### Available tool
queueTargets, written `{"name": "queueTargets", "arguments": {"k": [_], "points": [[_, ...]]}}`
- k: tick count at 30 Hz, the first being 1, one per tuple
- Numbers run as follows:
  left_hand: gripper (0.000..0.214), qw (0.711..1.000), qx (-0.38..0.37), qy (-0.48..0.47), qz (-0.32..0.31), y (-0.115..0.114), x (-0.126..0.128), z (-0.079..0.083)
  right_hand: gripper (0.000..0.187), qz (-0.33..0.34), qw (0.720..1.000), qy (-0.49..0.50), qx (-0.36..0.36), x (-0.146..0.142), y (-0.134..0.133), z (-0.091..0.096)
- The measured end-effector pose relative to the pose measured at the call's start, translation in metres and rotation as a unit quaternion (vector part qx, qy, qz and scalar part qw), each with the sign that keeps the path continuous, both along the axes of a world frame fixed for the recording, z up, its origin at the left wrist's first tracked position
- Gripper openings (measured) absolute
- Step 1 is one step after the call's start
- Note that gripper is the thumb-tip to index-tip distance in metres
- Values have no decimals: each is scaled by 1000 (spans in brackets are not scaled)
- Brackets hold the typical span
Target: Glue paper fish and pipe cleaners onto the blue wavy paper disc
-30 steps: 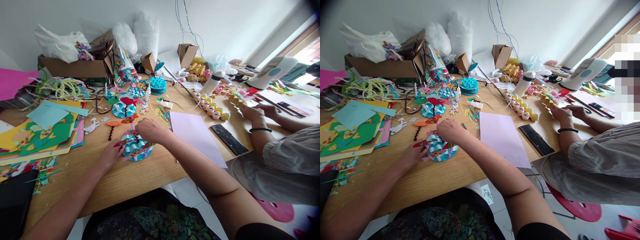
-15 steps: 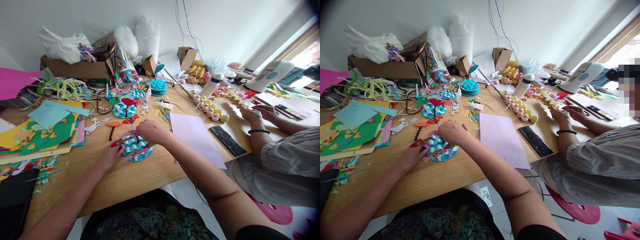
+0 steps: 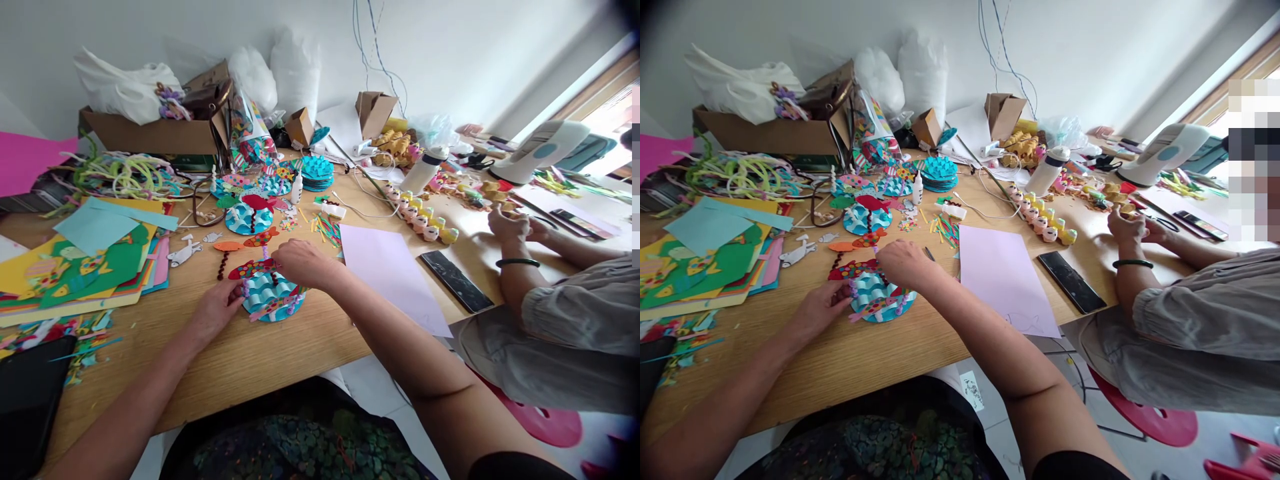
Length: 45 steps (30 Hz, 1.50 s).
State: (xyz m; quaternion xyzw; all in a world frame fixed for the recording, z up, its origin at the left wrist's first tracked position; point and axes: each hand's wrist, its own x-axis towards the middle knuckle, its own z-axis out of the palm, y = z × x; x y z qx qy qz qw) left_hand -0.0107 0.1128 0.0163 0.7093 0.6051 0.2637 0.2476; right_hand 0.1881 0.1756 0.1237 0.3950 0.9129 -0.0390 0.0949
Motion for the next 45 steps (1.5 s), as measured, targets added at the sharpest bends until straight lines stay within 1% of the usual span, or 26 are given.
{"name": "queueTargets", "arguments": {"k": [6,10,12,15,16,18,20,21,23,25,26,29,31,34,35,36,38,41,43,45], "points": [[29,999,9,-39,6,-2,0,-1,27,3,1000,18,3,1,-1,0],[37,998,14,-67,15,-3,0,2,28,3,1000,5,6,2,-2,2],[44,995,18,-92,23,-4,0,6,29,4,1000,3,5,3,-3,3],[53,991,24,-128,23,-8,0,17,30,-1,1000,5,1,4,-4,4],[52,990,35,-137,23,-11,-1,22,29,-3,1000,7,-1,5,-4,5],[42,985,83,-145,33,-17,-2,31,28,-8,1000,9,-5,7,-3,5],[28,982,133,-126,43,-25,-3,37,27,-7,1000,10,-6,8,-2,3],[23,983,147,-104,33,-29,-3,38,28,-4,1000,10,-4,8,-1,2],[19,987,152,-52,-18,-34,-3,36,28,2,1000,10,0,9,0,-1],[21,985,159,-15,-68,-38,-1,30,29,5,1000,11,1,9,0,-3],[23,983,163,-4,-82,-39,-1,27,29,5,1000,11,0,8,1,-3],[26,983,163,1,-82,-41,-1,18,28,1,1000,16,-5,7,1,4],[25,988,145,-13,-52,-41,-4,16,27,-2,1000,29,-10,7,3,13],[27,993,103,-50,32,-33,-13,18,25,-5,998,56,-28,8,9,23],[29,993,87,-58,52,-27,-16,20,25,-5,997,66,-35,8,12,25],[32,994,73,-60,59,-19,-19,22,25,-1,996,75,-40,9,14,26],[37,997,48,-40,55,0,-23,24,24,9,994,99,-48,11,16,27],[42,999,13,-30,17,29,-24,26,22,14,989,131,-63,14,15,29],[36,1000,3,-31,-2,44,-22,26,21,7,987,138,-79,16,14,29],[28,999,-3,-34,-15,53,-19,26,21,-2,986,139,-91,19,13,28]]}}
